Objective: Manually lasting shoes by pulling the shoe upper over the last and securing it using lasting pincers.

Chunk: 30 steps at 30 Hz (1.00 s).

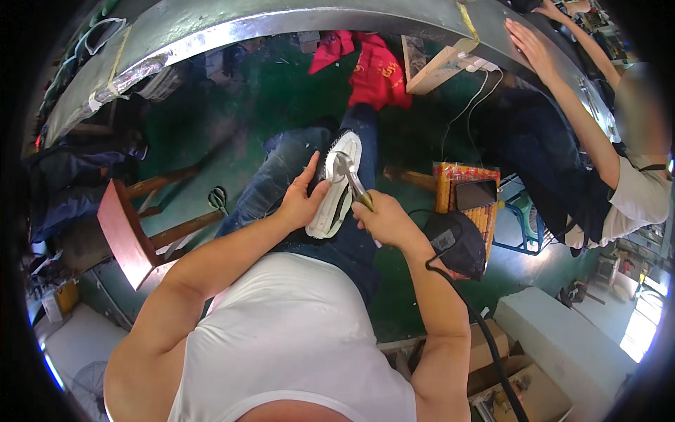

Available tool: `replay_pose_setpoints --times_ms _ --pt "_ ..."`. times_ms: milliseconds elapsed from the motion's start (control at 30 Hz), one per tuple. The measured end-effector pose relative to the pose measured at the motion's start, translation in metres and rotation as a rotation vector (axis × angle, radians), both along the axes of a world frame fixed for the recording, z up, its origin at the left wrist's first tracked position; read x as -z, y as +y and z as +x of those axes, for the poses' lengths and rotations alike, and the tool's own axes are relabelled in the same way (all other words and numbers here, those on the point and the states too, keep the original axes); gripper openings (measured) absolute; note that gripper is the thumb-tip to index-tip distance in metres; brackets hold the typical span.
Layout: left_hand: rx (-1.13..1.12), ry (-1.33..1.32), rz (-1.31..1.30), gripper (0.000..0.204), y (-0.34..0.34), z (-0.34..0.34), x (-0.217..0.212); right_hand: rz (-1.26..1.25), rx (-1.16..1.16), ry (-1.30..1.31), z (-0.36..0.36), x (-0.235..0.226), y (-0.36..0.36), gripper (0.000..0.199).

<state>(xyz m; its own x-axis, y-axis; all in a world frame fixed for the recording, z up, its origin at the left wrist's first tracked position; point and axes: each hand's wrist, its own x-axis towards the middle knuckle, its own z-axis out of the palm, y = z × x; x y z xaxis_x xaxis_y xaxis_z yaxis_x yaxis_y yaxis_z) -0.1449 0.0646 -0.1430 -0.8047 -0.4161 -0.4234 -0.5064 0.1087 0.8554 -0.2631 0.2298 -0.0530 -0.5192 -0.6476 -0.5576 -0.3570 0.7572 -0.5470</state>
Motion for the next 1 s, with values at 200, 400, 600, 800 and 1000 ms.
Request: replay_pose_setpoints --times_ms 200,400,600,800,1000 --pt "0.217 0.19 -0.386 0.057 -0.006 -0.005 -0.022 -0.271 0.525 -0.78 0.012 0.057 0.017 0.025" --pt "0.33 0.049 -0.465 0.051 -0.007 -0.01 -0.033 -0.229 0.484 -1.051 -0.03 0.026 0.031 0.03" --pt "0.369 0.077 -0.475 0.05 -0.006 -0.008 -0.032 -0.211 0.165 -0.251 -0.029 0.016 -0.016 0.043" --pt "0.489 -0.005 -0.429 0.055 -0.008 0.001 -0.038 -0.137 0.086 -0.182 -0.031 0.002 -0.023 0.047" --pt "0.291 -0.014 -0.361 0.073 -0.001 0.002 -0.024 -0.169 -0.038 0.004 -0.024 0.016 -0.015 0.047"
